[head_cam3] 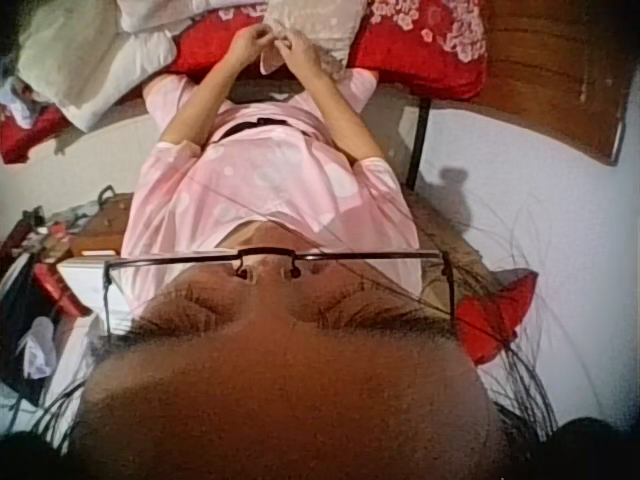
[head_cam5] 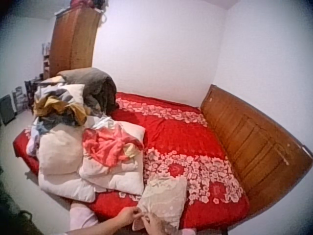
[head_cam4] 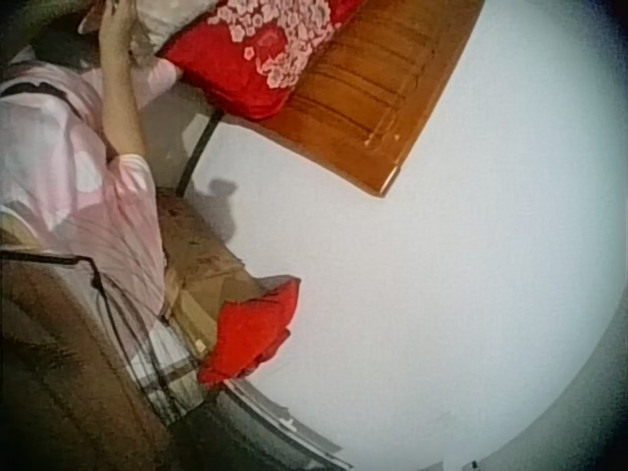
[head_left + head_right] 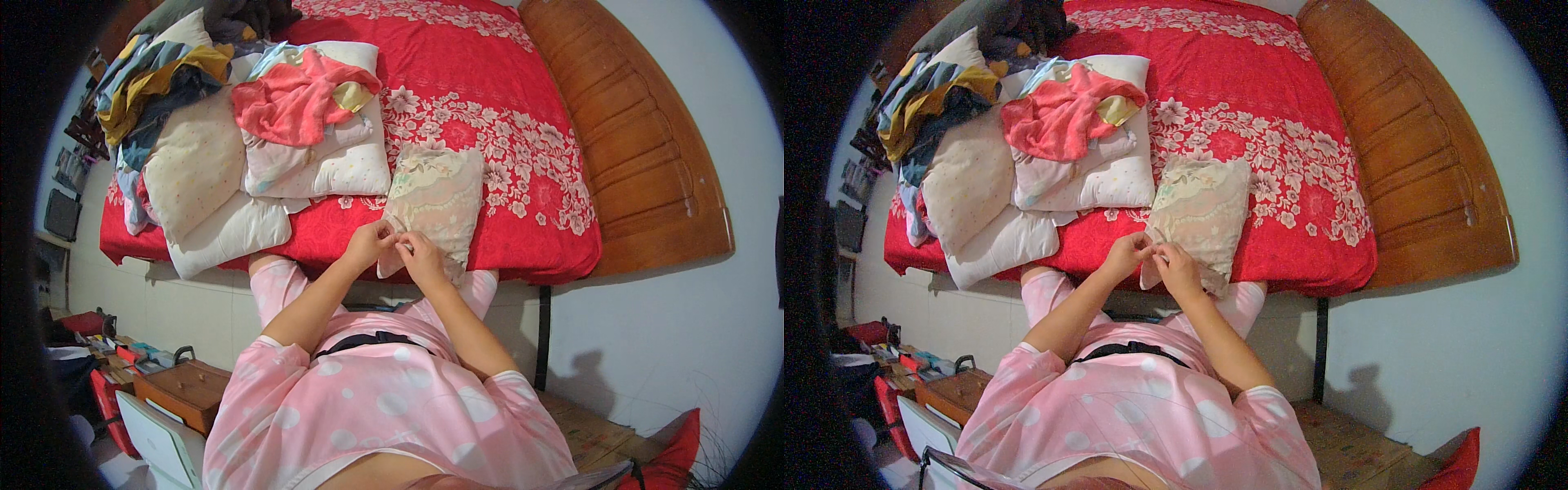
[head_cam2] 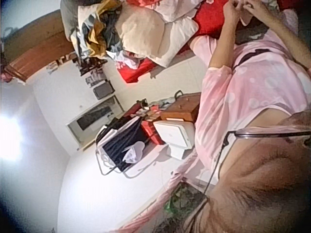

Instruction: The person folds a light-colored patterned garment and then folds a pink shirt on a bed.

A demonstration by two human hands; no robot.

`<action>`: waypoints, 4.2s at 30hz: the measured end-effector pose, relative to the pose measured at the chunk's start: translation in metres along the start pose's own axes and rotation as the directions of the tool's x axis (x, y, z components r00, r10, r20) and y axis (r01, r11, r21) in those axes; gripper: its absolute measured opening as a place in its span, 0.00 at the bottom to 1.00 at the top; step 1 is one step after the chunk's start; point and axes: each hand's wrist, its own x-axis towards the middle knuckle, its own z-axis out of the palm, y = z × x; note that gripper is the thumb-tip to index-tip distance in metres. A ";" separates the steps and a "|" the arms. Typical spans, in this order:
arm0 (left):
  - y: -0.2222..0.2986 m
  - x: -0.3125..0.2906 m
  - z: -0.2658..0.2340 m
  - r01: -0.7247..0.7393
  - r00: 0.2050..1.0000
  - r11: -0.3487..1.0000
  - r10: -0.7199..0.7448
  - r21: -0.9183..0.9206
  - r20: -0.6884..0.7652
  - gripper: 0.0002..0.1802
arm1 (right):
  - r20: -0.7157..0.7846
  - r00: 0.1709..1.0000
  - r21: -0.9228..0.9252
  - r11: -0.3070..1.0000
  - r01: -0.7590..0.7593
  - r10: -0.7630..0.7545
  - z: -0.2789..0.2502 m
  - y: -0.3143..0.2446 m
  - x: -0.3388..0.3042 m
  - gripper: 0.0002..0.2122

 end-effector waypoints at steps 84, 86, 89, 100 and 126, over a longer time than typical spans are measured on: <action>-0.006 0.008 0.018 -0.133 0.986 0.976 0.148 -0.175 0.078 0.10 | 0.237 0.835 0.483 0.686 -0.544 0.496 -0.040 0.017 -0.015 0.10; -0.015 0.009 0.020 -0.043 0.996 0.981 0.057 -0.190 0.068 0.10 | 0.179 0.852 0.520 0.687 -0.507 0.492 -0.041 0.011 -0.015 0.11; 0.007 0.006 0.017 0.017 0.995 0.999 -0.012 -0.047 0.100 0.11 | 0.117 0.880 0.513 0.731 -0.451 0.461 -0.046 0.007 -0.018 0.17; -0.006 0.003 0.020 -0.298 0.951 0.949 0.286 0.105 0.117 0.09 | 0.198 0.924 0.487 0.786 -0.381 0.326 -0.043 -0.019 0.021 0.19; -0.003 0.000 0.014 0.034 0.997 0.997 -0.039 -0.075 -0.060 0.08 | 0.090 0.996 -0.117 0.992 0.038 -0.028 -0.007 0.005 0.002 0.06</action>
